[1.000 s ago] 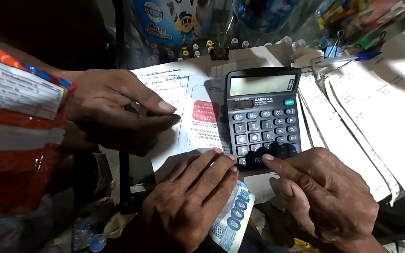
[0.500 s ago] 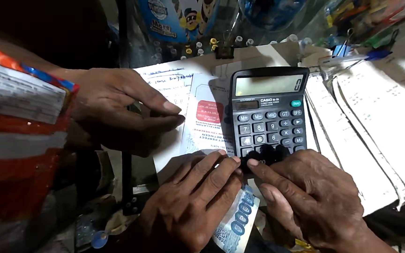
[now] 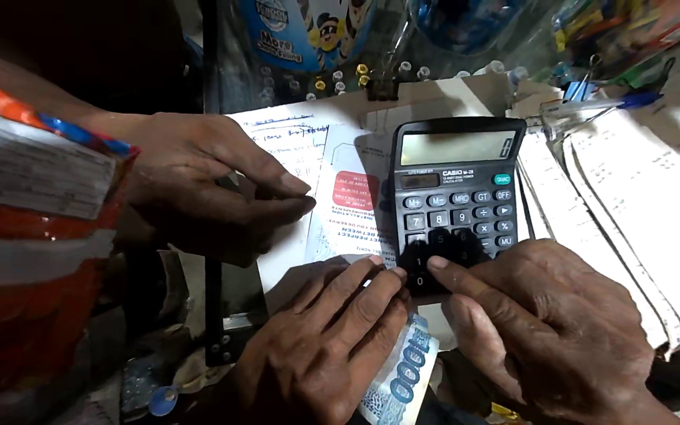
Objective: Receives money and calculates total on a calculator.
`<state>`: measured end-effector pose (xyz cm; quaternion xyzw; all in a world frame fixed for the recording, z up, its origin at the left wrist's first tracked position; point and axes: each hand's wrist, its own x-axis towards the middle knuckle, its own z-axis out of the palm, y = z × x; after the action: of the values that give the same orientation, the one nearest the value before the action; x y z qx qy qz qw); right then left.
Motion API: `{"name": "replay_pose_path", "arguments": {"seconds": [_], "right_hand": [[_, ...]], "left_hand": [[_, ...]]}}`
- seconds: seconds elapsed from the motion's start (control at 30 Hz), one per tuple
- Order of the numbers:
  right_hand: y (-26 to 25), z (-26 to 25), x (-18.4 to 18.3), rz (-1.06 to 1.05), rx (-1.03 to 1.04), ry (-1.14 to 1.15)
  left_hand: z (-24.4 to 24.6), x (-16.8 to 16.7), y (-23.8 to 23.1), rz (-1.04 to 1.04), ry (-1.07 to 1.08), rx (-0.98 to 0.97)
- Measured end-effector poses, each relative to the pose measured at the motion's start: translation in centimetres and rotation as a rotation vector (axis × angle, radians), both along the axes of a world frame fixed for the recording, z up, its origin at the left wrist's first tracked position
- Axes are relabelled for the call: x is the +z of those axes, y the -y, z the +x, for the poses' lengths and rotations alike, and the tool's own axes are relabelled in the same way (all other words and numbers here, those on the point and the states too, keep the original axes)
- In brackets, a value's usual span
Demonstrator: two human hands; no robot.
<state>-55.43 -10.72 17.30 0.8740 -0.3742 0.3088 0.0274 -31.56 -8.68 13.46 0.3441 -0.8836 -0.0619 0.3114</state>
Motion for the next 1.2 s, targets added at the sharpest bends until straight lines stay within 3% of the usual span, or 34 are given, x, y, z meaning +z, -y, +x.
{"name": "replay_pose_path", "arguments": {"seconds": [0.47, 0.73, 1.2], "right_hand": [[-0.1, 0.9, -0.7, 0.034, -0.009, -0.114], [-2.9, -0.9, -1.0, 0.078, 0.062, 0.036], [-2.0, -1.1, -1.8, 0.027, 0.03, 0.1]], "left_hand": [[0.0, 0.0, -0.1, 0.016, -0.011, 0.008], [-0.1, 0.0, -0.1, 0.028, -0.015, 0.023], [0.1, 0.1, -0.2, 0.039, 0.018, 0.008]]}}
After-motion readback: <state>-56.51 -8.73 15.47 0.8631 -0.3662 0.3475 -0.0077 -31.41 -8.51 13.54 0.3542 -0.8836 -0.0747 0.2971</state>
